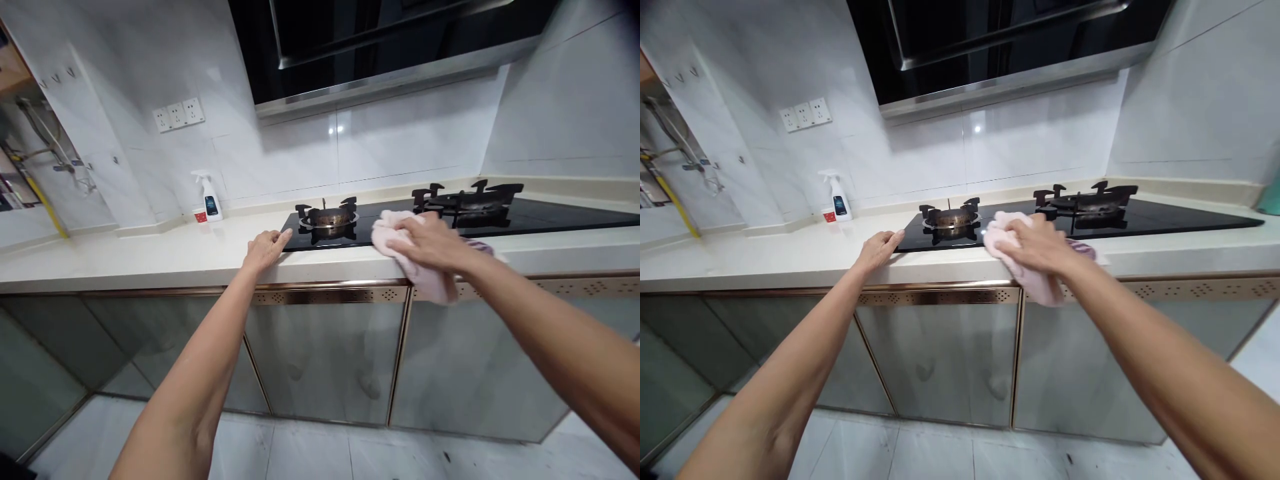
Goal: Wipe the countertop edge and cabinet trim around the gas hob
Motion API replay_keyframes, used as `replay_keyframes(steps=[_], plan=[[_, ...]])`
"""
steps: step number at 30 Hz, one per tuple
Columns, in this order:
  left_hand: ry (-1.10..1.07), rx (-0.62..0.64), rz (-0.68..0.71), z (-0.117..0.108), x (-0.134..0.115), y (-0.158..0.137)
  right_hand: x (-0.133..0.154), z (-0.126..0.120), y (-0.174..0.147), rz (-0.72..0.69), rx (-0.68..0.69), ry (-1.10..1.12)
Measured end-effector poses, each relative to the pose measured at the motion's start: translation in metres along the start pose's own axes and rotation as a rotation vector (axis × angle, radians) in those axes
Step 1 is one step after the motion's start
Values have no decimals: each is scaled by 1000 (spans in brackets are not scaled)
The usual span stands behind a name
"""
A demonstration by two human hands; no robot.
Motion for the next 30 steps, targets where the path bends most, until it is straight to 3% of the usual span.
replay_keyframes(steps=[7, 9, 12, 16, 20, 30], plan=[[47, -5, -21, -1, 5, 2, 153, 28, 10, -352, 44, -24], [40, -15, -26, -2, 8, 3, 176, 33, 11, -439, 20, -47], [29, -32, -29, -4, 10, 3, 182, 37, 9, -507, -19, -55], [26, -28, -47, -5, 10, 2, 155, 32, 1, -523, -66, -58], [7, -23, -56, -6, 12, 1, 102, 23, -6, -480, -57, -65], [36, -18, -59, -5, 7, -1, -113, -1, -24, -140, -112, -162]])
Point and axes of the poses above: each hand's wrist, its own y-axis towards the middle knuckle, its own z-axis out of the palm, x = y × z, the point moved 6 cm from there along y, towards the middle knuckle, and after that the axes turned 12 degrees about x, right-handed, at the moved point
